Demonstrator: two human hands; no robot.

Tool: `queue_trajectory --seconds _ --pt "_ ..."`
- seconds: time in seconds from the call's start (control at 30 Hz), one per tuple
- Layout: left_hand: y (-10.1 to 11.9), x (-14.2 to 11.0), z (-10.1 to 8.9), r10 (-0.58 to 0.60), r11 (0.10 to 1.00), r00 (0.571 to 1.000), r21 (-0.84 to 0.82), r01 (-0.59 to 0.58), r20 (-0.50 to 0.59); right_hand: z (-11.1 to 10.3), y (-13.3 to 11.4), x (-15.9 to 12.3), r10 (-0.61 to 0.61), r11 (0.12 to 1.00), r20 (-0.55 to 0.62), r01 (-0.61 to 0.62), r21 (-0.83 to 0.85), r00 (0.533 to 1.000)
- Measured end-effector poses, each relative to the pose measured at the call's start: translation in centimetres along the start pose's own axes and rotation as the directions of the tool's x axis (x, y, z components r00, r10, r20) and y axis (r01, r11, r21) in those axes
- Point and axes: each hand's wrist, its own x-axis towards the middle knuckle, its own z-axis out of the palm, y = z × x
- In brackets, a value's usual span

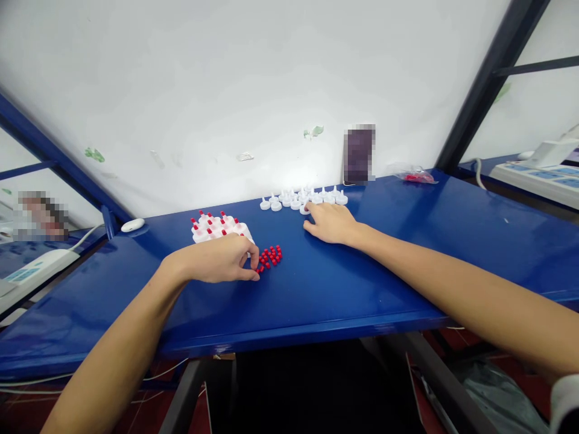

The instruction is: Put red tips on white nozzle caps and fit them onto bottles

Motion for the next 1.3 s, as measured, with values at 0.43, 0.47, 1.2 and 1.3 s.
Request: queue_trajectory --seconds 0.43,0.47,1.2,1.3 --pt "0.5 -0.1 0.3 -0.081 0.984 0.984 -0.146 0.105 0.16 0.4 0.7 0.5 0.061 0.998 0.042 -0.061 0.014 0.997" --pt "0.5 -0.1 0.3 -0.078 0.984 0.984 -0.145 0.101 0.158 0.4 0.7 0.5 0.061 0.998 0.046 -0.062 0.016 0.997" --pt "2.0 1.9 2.2 0.357 0.931 0.929 -0.045 -0.362 -0.094 0.6 0.9 0.6 0.021 0.996 -0.003 -0.021 0.092 1.0" --pt "2.1 1.9 2.2 0.338 0.936 0.935 -0.065 -0.346 -0.108 0.5 0.7 0.6 0.054 0.991 -0.02 -0.051 0.126 0.998"
